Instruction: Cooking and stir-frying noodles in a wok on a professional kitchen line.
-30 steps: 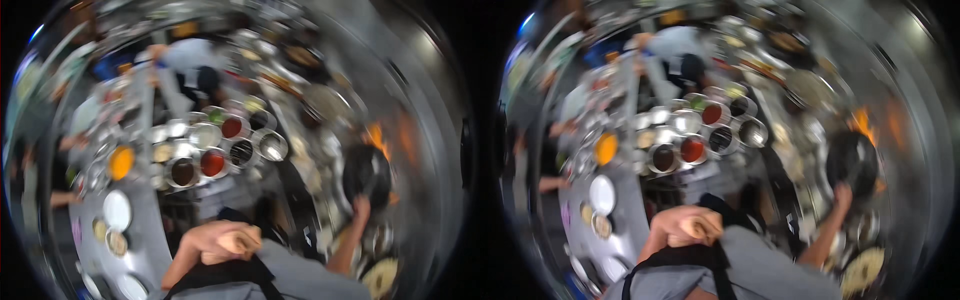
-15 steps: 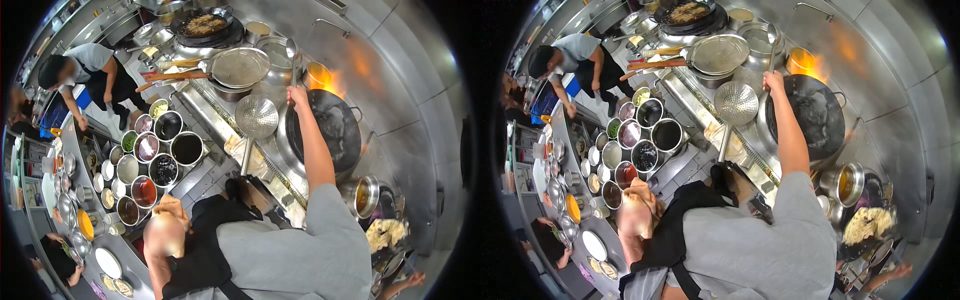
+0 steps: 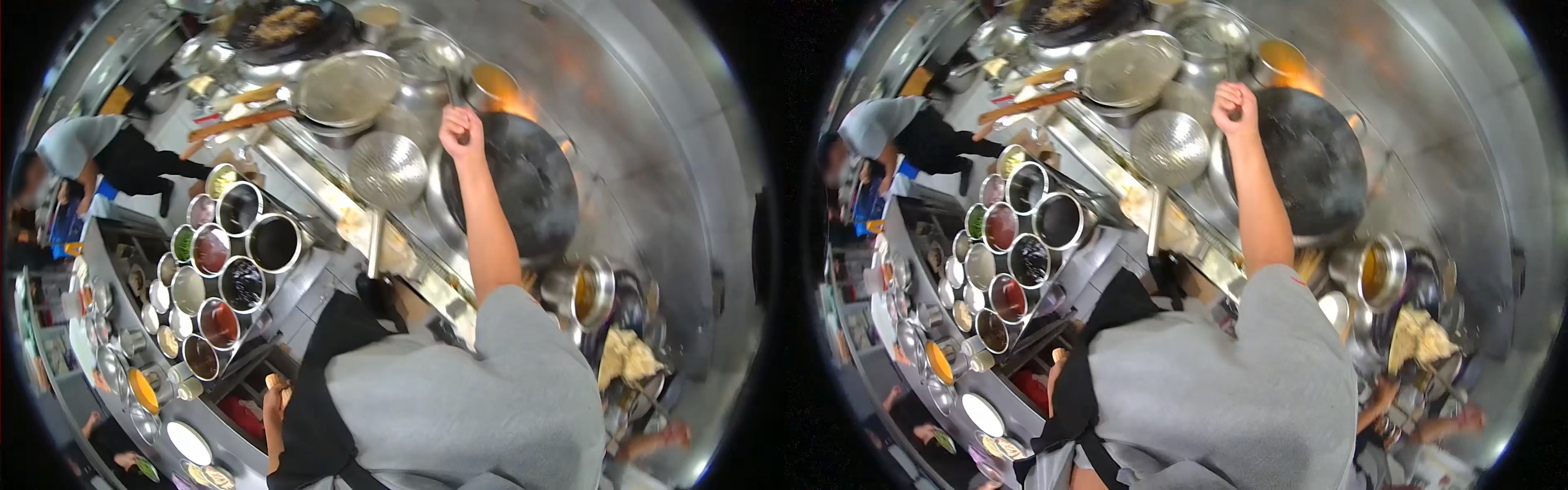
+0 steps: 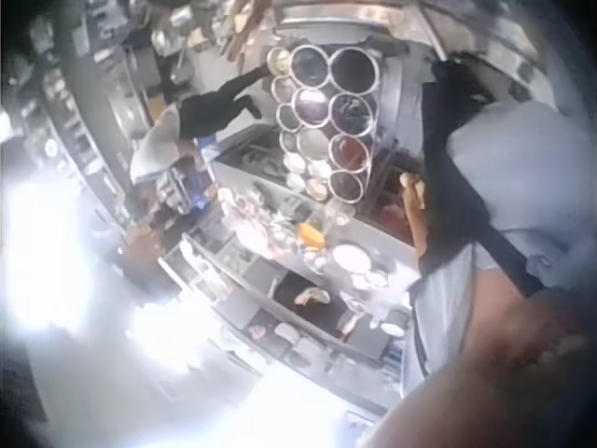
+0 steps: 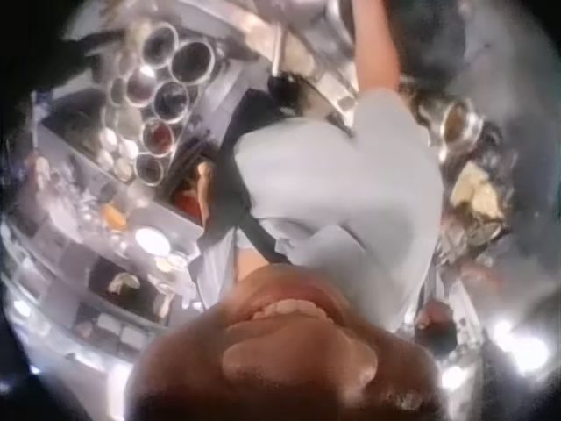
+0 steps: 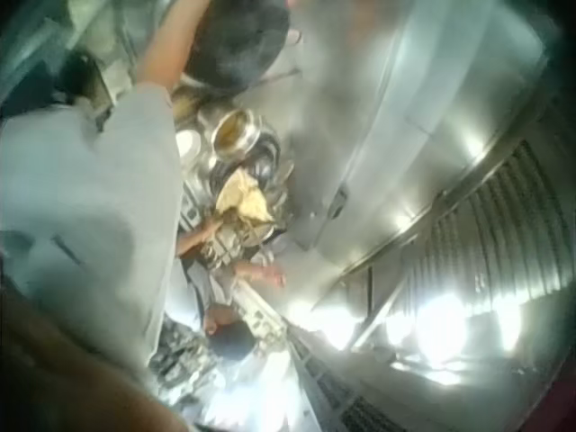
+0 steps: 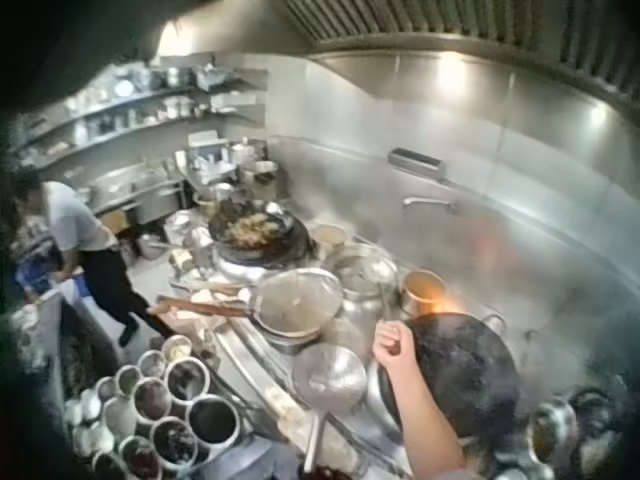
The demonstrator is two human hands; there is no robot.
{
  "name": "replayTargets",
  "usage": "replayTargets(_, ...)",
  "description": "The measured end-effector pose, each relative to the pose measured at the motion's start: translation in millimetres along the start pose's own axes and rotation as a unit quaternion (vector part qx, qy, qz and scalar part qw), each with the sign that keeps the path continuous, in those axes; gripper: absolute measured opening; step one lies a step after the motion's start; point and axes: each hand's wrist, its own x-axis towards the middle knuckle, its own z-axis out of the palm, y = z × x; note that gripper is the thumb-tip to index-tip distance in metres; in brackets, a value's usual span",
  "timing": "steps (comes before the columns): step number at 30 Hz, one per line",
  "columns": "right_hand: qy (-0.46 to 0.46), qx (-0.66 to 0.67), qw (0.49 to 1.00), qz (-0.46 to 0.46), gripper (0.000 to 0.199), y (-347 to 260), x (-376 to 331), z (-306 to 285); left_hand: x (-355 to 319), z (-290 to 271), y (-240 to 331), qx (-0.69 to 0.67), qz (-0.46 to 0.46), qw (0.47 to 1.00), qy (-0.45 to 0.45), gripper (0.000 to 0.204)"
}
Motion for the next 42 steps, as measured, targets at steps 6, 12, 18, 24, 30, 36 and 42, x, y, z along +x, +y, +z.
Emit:
replayTargets(6, 0.052, -0.011, 0.999, 0.008, 0.009, 71, -105, 90, 59, -40, -100, 0.225, 0.057, 0.972, 0.029, 0.044)
replayTargets(12, 0.241, -0.081, 0.964, -0.079, 0.005, 95, -266, 151, -36, 9, -45, 0.199, 0.089, 0.976, 0.019, 0.026)
replayTargets(18, 0.416, -0.671, 0.612, -0.029, 0.005, 142, -321, 91, -10, -8, -93, -0.040, 0.143, 0.987, -0.054, 0.015)
replayTargets(24, 0.380, -0.801, 0.441, -0.140, 0.045, 206, -358, -27, -33, -21, -118, -0.074, 0.244, 0.966, 0.048, 0.041)
replayTargets(30, 0.369, -0.794, 0.482, -0.007, 0.017, 258, -342, -131, -132, -75, -114, -0.198, 0.316, 0.922, 0.103, 0.058)
replayTargets(36, 0.212, -0.952, 0.208, -0.080, 0.038, 219, -329, -216, -363, -215, -128, -0.003, 0.342, 0.875, 0.342, 0.058)
replayTargets(42, 0.086, -0.918, 0.283, -0.263, 0.033, 330, -291, -185, -606, -279, -177, 0.197, 0.211, 0.714, 0.638, 0.059)
